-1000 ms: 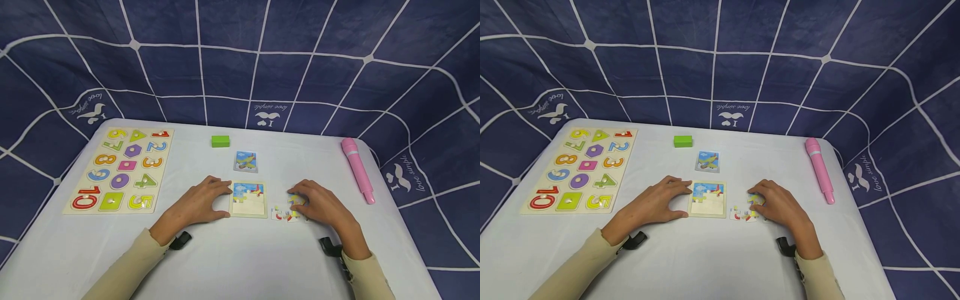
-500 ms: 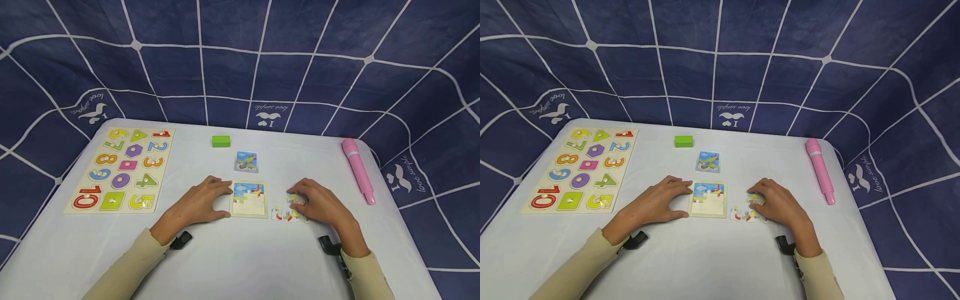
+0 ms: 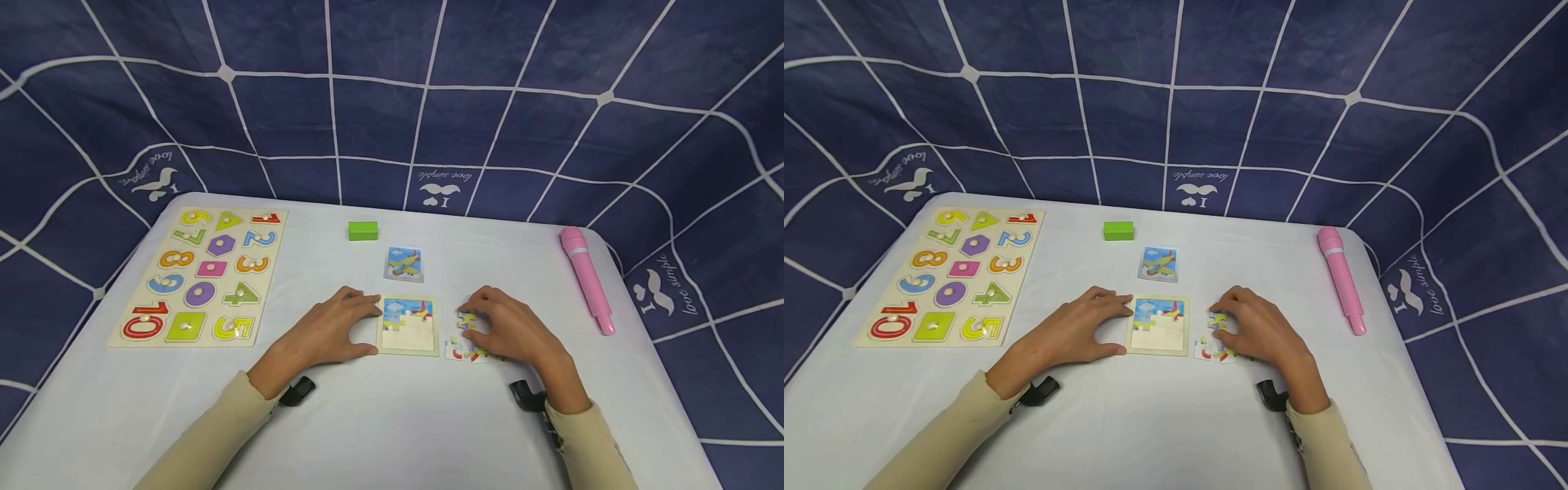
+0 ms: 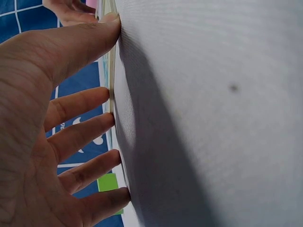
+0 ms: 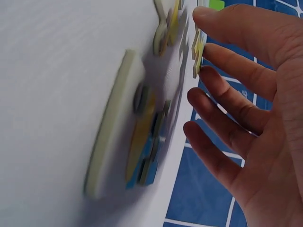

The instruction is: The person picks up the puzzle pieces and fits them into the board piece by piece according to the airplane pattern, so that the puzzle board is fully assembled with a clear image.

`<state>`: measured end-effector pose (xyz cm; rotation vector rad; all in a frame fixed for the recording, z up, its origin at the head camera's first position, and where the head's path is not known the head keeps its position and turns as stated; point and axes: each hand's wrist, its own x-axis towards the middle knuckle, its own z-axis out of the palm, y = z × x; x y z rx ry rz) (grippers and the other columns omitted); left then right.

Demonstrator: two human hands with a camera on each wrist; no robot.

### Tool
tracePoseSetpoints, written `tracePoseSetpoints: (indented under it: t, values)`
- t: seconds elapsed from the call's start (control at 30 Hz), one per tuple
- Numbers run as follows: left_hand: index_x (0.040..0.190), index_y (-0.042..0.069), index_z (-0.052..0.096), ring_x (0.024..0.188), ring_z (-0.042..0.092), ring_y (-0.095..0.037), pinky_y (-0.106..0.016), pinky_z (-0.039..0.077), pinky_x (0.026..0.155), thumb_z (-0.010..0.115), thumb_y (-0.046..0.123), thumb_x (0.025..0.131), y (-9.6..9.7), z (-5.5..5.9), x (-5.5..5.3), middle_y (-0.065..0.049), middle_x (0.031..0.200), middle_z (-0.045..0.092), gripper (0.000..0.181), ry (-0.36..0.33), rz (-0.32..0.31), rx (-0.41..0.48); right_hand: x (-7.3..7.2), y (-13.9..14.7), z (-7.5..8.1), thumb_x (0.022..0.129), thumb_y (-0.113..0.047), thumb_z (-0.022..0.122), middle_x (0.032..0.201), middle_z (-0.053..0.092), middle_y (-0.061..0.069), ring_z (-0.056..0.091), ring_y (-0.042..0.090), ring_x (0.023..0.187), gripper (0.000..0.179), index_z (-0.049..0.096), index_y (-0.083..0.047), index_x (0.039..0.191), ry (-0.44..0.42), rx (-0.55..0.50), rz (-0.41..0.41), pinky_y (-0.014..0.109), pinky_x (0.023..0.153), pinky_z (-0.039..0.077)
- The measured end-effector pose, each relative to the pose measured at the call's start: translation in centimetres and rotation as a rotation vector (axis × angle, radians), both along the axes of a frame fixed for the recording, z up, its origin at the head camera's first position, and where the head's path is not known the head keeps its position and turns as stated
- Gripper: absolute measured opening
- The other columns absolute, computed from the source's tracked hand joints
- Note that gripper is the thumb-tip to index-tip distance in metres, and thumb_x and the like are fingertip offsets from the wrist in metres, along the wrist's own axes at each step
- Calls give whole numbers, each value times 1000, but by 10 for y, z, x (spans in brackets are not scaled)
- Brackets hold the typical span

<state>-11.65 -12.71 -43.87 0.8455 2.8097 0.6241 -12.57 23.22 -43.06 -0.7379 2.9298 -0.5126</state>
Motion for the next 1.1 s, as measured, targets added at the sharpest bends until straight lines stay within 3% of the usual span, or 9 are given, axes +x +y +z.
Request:
tracePoseSetpoints:
  t: [1.1]
  values:
    - [139, 20, 73, 145, 50, -26, -60, 57, 93, 95, 45, 81, 0, -2, -1, 1, 160, 57, 67, 0, 4, -5, -9, -40, 11, 85, -35, 92, 117, 71, -3, 65, 15, 108, 43, 82, -18, 123, 57, -1, 150, 41, 92, 58]
